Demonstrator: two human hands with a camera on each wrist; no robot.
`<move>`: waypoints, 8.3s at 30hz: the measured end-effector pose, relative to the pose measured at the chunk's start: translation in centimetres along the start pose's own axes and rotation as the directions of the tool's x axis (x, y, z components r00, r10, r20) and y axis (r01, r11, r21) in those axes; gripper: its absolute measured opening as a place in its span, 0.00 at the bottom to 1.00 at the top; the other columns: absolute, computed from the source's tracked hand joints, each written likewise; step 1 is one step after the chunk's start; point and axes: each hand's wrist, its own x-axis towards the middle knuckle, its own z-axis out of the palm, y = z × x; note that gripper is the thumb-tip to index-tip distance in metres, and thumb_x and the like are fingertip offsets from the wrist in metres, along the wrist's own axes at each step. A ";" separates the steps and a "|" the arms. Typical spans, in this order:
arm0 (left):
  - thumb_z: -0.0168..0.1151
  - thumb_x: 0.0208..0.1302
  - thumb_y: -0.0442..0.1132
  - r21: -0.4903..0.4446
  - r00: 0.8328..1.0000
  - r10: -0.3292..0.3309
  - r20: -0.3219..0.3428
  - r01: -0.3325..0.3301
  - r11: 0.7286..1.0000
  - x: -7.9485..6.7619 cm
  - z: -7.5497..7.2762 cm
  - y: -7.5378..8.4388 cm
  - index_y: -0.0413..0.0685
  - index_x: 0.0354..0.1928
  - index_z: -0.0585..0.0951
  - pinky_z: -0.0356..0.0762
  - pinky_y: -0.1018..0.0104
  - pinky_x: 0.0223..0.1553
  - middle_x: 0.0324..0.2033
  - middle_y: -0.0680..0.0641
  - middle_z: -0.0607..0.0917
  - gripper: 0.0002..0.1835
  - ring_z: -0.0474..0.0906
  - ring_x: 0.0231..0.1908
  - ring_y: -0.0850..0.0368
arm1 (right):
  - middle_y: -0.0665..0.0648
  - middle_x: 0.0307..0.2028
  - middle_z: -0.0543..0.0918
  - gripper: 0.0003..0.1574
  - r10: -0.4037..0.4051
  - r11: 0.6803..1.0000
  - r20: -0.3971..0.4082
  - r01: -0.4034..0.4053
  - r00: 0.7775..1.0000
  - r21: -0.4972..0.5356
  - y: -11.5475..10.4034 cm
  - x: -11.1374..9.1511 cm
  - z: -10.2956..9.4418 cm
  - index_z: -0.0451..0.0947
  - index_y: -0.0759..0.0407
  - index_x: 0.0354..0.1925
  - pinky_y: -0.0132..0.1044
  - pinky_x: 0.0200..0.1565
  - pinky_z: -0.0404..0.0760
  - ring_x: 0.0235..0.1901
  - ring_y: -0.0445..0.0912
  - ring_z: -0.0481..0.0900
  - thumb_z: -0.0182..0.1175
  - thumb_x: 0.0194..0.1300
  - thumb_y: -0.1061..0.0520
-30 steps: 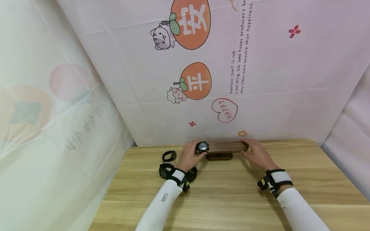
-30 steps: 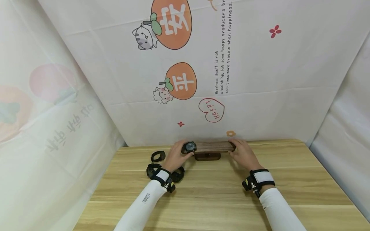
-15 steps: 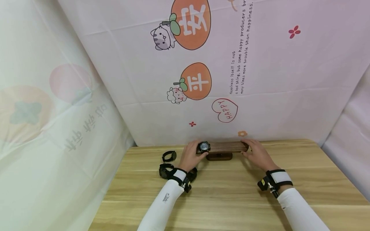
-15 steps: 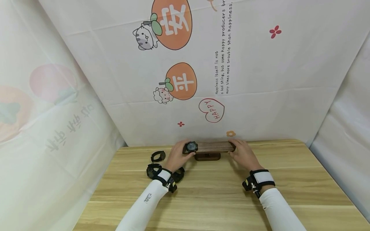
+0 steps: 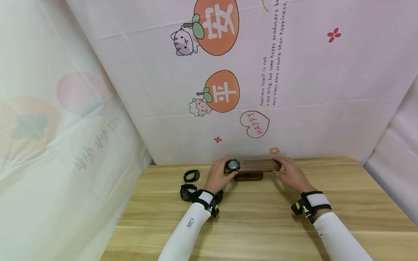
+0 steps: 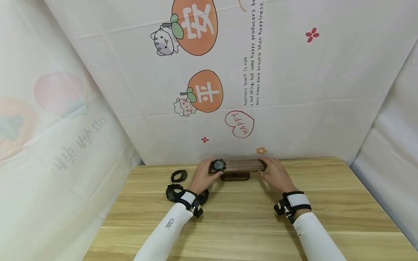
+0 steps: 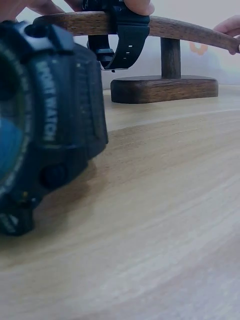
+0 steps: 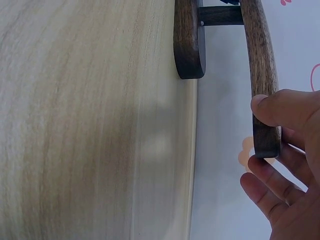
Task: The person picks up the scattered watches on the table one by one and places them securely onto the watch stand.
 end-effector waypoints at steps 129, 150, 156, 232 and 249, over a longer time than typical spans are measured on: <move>0.62 0.61 0.60 0.016 0.999 -0.007 0.041 0.006 1.000 0.2 -0.5 0.7 0.64 0.70 0.64 0.67 0.51 0.60 0.65 0.54 0.69 0.36 0.64 0.64 0.57 | 0.68 0.59 0.73 0.36 -0.037 0.999 -0.021 0.037 0.999 -0.004 -0.1 0.1 -0.1 0.70 0.66 0.62 0.61 0.56 0.70 0.58 0.63 0.65 0.68 0.57 0.59; 0.67 0.58 0.45 0.034 0.996 -0.052 0.069 0.050 0.998 -1.8 -5.1 -2.7 0.57 0.68 0.68 0.66 0.45 0.61 0.62 0.50 0.73 0.34 0.66 0.62 0.52 | 0.69 0.59 0.73 0.36 -0.049 0.999 -0.034 0.049 0.998 -0.004 0.1 0.0 -0.1 0.71 0.66 0.62 0.61 0.56 0.70 0.58 0.63 0.65 0.69 0.56 0.59; 0.66 0.57 0.44 0.073 0.996 -0.058 0.062 0.053 0.996 -2.6 -5.9 -3.9 0.54 0.67 0.69 0.66 0.44 0.60 0.61 0.48 0.74 0.34 0.66 0.62 0.50 | 0.69 0.59 0.73 0.36 -0.050 0.999 -0.033 0.050 0.998 -0.004 0.1 0.1 -0.1 0.71 0.67 0.62 0.61 0.57 0.69 0.58 0.63 0.65 0.69 0.55 0.60; 0.62 0.63 0.36 0.232 0.930 -0.285 0.234 0.231 0.945 -5.3 -6.8 -8.9 0.46 0.67 0.70 0.70 0.37 0.55 0.63 0.41 0.70 0.29 0.62 0.63 0.40 | 0.69 0.58 0.74 0.35 -0.021 1.000 -0.002 0.021 1.000 -0.017 -0.6 0.1 -0.6 0.71 0.66 0.62 0.60 0.55 0.71 0.57 0.63 0.66 0.69 0.56 0.60; 0.62 0.63 0.37 0.246 0.939 -0.275 0.205 0.222 0.943 -5.4 -6.6 -8.9 0.47 0.65 0.71 0.76 0.40 0.48 0.59 0.40 0.72 0.27 0.66 0.59 0.40 | 0.69 0.59 0.73 0.36 -0.021 1.000 0.017 0.021 1.000 -0.022 -0.4 0.1 -0.5 0.70 0.66 0.63 0.61 0.57 0.69 0.59 0.63 0.65 0.68 0.57 0.59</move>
